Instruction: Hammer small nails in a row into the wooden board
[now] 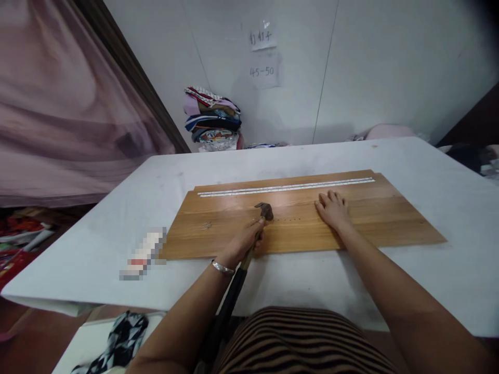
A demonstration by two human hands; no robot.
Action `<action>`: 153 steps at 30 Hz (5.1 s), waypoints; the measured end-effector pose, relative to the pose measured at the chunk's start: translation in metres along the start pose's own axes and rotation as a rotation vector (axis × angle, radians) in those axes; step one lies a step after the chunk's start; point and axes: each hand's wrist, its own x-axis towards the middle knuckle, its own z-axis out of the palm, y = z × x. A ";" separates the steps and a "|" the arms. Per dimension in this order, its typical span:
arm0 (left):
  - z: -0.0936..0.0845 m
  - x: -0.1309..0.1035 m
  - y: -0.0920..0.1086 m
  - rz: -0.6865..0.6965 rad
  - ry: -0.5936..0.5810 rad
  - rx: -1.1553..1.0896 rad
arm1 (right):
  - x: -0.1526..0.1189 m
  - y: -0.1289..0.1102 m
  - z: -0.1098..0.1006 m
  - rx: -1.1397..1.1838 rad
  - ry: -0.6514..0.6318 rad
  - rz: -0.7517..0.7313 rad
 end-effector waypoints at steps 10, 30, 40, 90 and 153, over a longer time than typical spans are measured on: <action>-0.002 0.000 0.001 -0.004 -0.003 -0.008 | -0.002 -0.002 -0.004 -0.010 -0.006 -0.006; -0.003 0.003 0.000 -0.009 0.011 -0.014 | -0.003 -0.003 -0.006 -0.008 0.008 -0.009; -0.004 0.002 0.001 -0.024 0.008 -0.034 | -0.002 -0.002 -0.005 -0.008 -0.007 0.000; -0.004 0.001 0.001 -0.044 0.017 -0.071 | -0.002 -0.002 -0.006 0.003 -0.001 0.003; -0.008 0.011 -0.002 -0.030 -0.009 -0.025 | -0.004 -0.002 -0.006 0.014 0.014 -0.010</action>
